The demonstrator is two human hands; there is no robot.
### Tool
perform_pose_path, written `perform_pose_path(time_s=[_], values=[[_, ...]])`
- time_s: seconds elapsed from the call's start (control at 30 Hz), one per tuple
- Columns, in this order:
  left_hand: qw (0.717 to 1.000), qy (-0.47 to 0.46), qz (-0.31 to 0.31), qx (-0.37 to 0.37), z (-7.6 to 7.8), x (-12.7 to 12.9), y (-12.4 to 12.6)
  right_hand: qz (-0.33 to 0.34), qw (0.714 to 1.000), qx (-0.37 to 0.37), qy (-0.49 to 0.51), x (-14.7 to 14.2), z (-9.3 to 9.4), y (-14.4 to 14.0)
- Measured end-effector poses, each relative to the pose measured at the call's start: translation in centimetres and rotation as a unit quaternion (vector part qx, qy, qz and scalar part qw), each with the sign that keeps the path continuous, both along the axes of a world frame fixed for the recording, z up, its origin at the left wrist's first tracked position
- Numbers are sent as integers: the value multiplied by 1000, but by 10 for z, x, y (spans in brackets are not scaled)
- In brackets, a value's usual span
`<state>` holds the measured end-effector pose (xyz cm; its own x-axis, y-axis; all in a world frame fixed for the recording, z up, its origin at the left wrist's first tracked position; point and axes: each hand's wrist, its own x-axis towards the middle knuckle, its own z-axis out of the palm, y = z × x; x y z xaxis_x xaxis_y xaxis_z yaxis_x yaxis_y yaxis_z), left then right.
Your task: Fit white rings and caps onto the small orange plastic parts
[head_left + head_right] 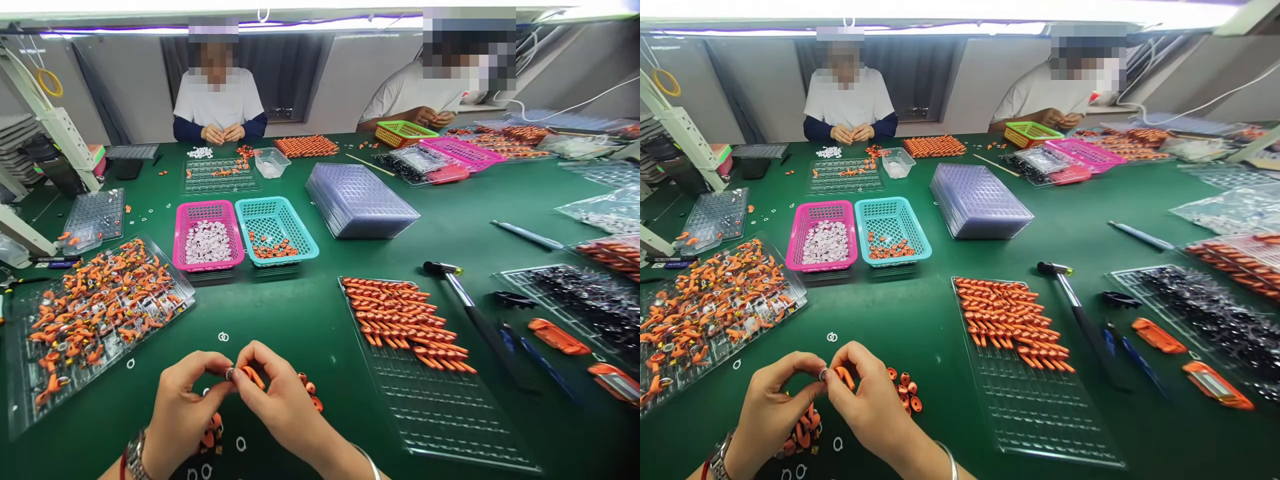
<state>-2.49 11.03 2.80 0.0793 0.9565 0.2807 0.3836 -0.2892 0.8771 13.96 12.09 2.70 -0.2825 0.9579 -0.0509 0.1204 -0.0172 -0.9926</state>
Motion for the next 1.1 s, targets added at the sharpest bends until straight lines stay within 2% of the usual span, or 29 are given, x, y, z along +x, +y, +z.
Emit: perform_pose_path(time_s=[0.2, 0.47, 0.6, 0.73, 0.8, 0.87, 0.97, 1.1], values=[[999, -24, -27, 15, 0, -3, -4, -1, 999, 10, 44, 1, -3, -1], [996, -84, -27, 13, -3, -3, -9, 29, 998, 22, 58, 1, -1, -3], [995, -96, -22, -24, -3, -1, -7, 17, 997, 39, 66, 1, -5, -4], [988, -106, -15, -108, 2, -2, 1, 2, 994, 106, 39, 2, -8, -2], [985, -75, -29, -155, 6, -8, 8, -3, 992, 123, 20, 5, -8, -1], [983, 3, -39, -177, 9, -17, 16, -13, 993, 113, 16, 8, -9, 1], [978, 112, -34, -173, 10, -30, 27, -22, 997, 75, 27, 12, -9, 3], [973, 156, -29, -166, 2, -35, 32, -20, 998, 22, 63, 11, -10, 4]])
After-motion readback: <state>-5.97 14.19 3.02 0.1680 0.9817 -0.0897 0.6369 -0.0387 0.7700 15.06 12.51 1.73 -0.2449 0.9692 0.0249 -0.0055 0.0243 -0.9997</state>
